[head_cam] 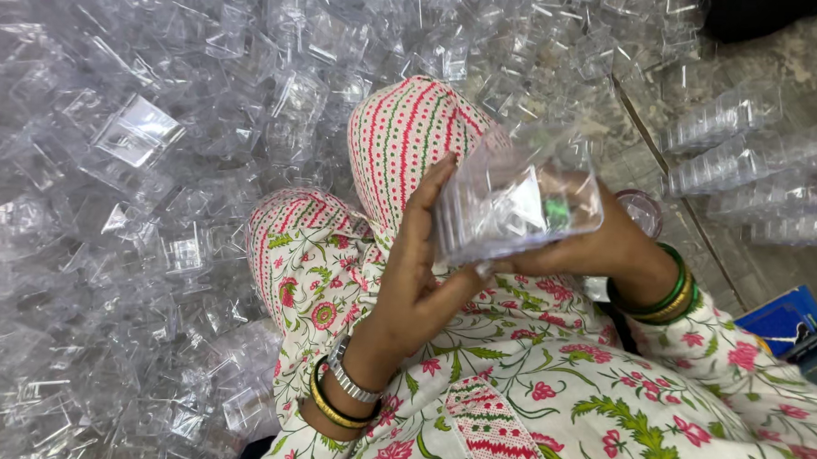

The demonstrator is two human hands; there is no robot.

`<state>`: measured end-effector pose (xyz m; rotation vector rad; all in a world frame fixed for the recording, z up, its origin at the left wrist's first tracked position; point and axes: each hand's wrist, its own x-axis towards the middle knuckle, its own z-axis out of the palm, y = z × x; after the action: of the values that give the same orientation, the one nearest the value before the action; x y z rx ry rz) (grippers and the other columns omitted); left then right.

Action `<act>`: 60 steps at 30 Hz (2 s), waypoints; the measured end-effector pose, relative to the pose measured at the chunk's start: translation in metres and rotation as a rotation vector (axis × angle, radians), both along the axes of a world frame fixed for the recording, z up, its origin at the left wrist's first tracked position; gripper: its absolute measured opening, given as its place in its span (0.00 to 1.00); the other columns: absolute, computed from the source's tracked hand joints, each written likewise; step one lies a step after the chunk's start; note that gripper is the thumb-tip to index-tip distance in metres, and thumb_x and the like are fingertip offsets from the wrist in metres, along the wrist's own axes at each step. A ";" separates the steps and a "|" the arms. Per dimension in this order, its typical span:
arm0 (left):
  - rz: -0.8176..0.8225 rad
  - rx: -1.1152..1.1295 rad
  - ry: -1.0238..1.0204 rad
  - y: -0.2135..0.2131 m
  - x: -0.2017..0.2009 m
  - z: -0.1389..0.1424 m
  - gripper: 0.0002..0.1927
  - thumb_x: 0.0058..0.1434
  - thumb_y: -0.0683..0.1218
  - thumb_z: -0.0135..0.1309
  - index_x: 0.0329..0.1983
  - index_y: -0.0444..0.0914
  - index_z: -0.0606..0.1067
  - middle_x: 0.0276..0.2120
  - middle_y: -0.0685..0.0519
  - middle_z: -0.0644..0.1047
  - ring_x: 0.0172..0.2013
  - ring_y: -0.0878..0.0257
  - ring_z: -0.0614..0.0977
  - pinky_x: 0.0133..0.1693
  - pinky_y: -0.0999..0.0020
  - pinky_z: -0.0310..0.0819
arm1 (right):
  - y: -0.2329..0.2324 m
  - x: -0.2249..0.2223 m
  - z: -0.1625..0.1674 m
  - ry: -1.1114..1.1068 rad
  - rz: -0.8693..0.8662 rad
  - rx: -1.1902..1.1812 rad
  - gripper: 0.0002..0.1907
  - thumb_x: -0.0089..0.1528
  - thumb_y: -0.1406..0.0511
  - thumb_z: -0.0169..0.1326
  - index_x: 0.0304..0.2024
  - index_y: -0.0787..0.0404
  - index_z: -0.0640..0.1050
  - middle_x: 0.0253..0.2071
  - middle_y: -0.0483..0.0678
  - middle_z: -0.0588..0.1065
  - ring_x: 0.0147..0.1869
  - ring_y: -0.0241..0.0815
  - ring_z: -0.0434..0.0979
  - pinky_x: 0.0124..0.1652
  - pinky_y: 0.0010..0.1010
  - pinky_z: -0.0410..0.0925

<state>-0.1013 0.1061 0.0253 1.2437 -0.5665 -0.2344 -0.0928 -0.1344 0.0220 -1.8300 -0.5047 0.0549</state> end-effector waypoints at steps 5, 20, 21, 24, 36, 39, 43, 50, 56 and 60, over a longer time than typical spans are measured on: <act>0.135 0.092 -0.188 0.006 -0.003 -0.007 0.46 0.60 0.32 0.56 0.79 0.35 0.47 0.78 0.42 0.53 0.80 0.54 0.53 0.80 0.58 0.43 | -0.036 -0.021 -0.025 0.210 -0.369 0.192 0.29 0.52 0.71 0.70 0.55 0.64 0.75 0.34 0.43 0.77 0.32 0.30 0.74 0.29 0.25 0.66; 0.379 0.049 0.114 0.026 -0.014 -0.003 0.31 0.70 0.32 0.50 0.75 0.31 0.58 0.65 0.40 0.69 0.60 0.54 0.79 0.64 0.62 0.76 | -0.216 -0.062 -0.197 -0.364 -1.217 -0.306 0.24 0.57 0.70 0.67 0.51 0.65 0.70 0.46 0.46 0.75 0.49 0.40 0.74 0.53 0.30 0.71; 0.399 0.062 0.120 0.025 -0.014 -0.002 0.30 0.70 0.32 0.50 0.74 0.31 0.59 0.64 0.41 0.70 0.59 0.53 0.80 0.63 0.62 0.77 | -0.222 -0.070 -0.207 -0.387 -1.235 -0.311 0.24 0.56 0.70 0.66 0.51 0.66 0.70 0.46 0.47 0.74 0.50 0.40 0.73 0.54 0.30 0.71; 0.410 0.060 0.113 0.024 -0.015 0.001 0.28 0.71 0.32 0.50 0.73 0.31 0.60 0.62 0.41 0.71 0.58 0.52 0.81 0.62 0.62 0.78 | -0.237 -0.090 -0.230 -0.395 -1.296 -0.137 0.21 0.56 0.71 0.63 0.49 0.66 0.71 0.46 0.47 0.72 0.51 0.40 0.72 0.55 0.30 0.70; 0.446 0.129 0.155 0.016 -0.015 0.008 0.24 0.73 0.32 0.51 0.70 0.31 0.62 0.58 0.42 0.74 0.54 0.54 0.82 0.59 0.63 0.80 | -0.253 -0.087 -0.252 -0.138 -1.333 0.247 0.28 0.54 0.74 0.63 0.58 0.66 0.74 0.50 0.48 0.78 0.53 0.41 0.79 0.54 0.30 0.73; 0.444 0.133 0.152 0.016 -0.015 0.009 0.23 0.74 0.33 0.51 0.70 0.31 0.63 0.58 0.42 0.75 0.54 0.54 0.82 0.59 0.63 0.80 | -0.254 -0.084 -0.255 -0.195 -1.300 0.019 0.27 0.59 0.75 0.67 0.60 0.67 0.74 0.55 0.51 0.79 0.58 0.42 0.79 0.60 0.31 0.71; 0.453 0.170 0.144 0.019 -0.017 0.007 0.23 0.73 0.33 0.50 0.70 0.30 0.63 0.59 0.42 0.75 0.54 0.54 0.82 0.59 0.64 0.79 | -0.237 -0.102 -0.263 -0.242 -1.515 -0.166 0.26 0.54 0.73 0.68 0.52 0.68 0.72 0.46 0.48 0.75 0.47 0.39 0.75 0.46 0.30 0.72; 0.449 0.153 0.117 0.018 -0.012 -0.007 0.18 0.77 0.33 0.50 0.67 0.28 0.65 0.56 0.41 0.76 0.53 0.54 0.83 0.58 0.62 0.81 | -0.191 -0.064 -0.244 -0.196 -1.184 -0.492 0.12 0.60 0.67 0.65 0.30 0.65 0.74 0.27 0.52 0.70 0.29 0.46 0.69 0.33 0.36 0.63; 0.441 0.205 0.157 0.020 -0.012 -0.013 0.17 0.76 0.34 0.50 0.67 0.28 0.68 0.51 0.42 0.78 0.50 0.57 0.83 0.53 0.65 0.80 | -0.169 0.076 -0.240 -0.384 -0.961 -0.702 0.18 0.54 0.63 0.66 0.46 0.60 0.82 0.37 0.57 0.77 0.38 0.61 0.77 0.34 0.47 0.69; 0.444 0.226 0.259 0.019 -0.012 -0.010 0.16 0.74 0.35 0.50 0.63 0.28 0.69 0.51 0.43 0.79 0.50 0.58 0.83 0.52 0.63 0.81 | -0.173 0.110 -0.230 0.052 -0.867 -0.711 0.17 0.54 0.57 0.71 0.39 0.58 0.82 0.31 0.55 0.77 0.35 0.60 0.77 0.34 0.50 0.69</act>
<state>-0.1137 0.1253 0.0151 1.4963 -0.0329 -0.0833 0.0176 -0.3078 -0.2085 -2.5892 0.4408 -0.3481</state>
